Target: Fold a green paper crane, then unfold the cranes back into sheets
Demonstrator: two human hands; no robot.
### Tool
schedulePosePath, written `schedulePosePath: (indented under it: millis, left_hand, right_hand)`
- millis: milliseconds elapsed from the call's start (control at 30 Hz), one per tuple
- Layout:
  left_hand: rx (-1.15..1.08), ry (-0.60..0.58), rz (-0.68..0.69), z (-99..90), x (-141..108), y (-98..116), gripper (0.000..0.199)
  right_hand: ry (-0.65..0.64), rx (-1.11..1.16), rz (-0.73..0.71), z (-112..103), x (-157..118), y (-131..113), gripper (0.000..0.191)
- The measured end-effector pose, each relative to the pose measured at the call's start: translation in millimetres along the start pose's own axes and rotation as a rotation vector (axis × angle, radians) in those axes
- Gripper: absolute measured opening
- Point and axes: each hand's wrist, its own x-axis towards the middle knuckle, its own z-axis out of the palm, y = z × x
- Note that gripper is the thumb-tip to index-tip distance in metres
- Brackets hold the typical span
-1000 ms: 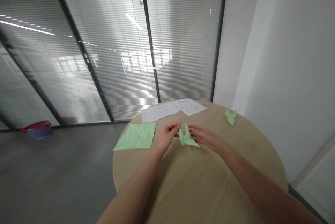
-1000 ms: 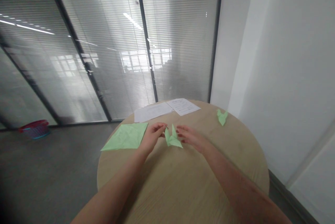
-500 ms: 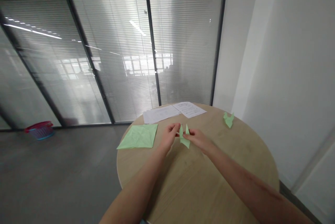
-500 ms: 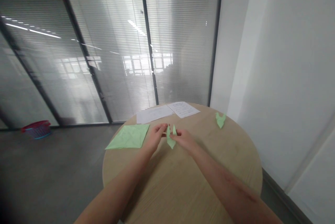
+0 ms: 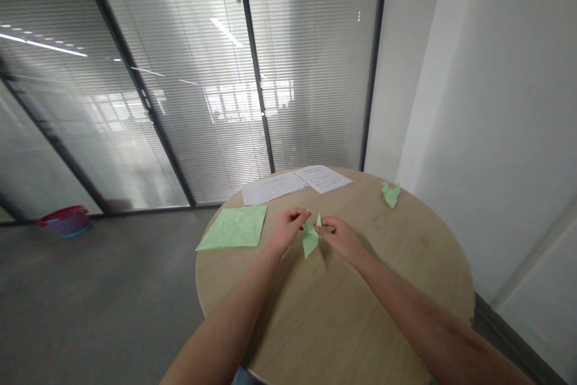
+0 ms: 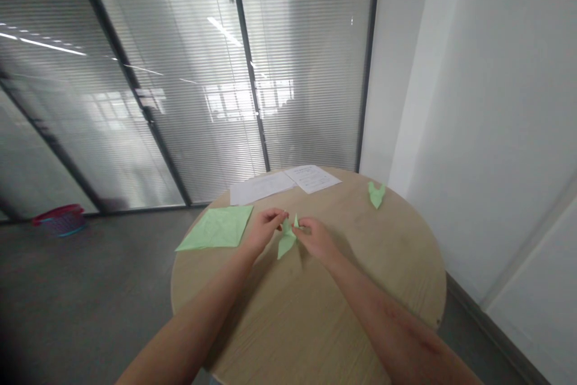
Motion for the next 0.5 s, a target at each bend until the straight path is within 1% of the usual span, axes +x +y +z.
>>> schedulePosePath:
  millis: [200,267,333,433,500]
  left_hand:
    - [-0.049,0.108,0.01,-3.1,-0.2,2.5,0.031]
    - [-0.037,0.087,0.018,-3.6,-0.6,2.9,0.029]
    - [0.012,0.041,0.039,-3.3,-1.3,2.6,0.026]
    - [0.095,-0.006,0.066,-1.1,-1.5,1.7,0.021]
    - [0.094,-0.014,0.056,0.8,-0.1,2.2,0.022]
  right_hand:
    - [0.048,0.01,-0.007,-6.0,2.6,7.1,0.017]
    - [0.076,0.039,0.01,-8.3,3.0,6.7,0.016]
    - [0.091,0.081,0.026,-9.7,3.5,6.0,0.018]
    - [0.074,0.134,0.033,-9.8,4.3,5.7,0.023]
    - [0.071,0.15,0.036,-9.6,5.2,6.3,0.024]
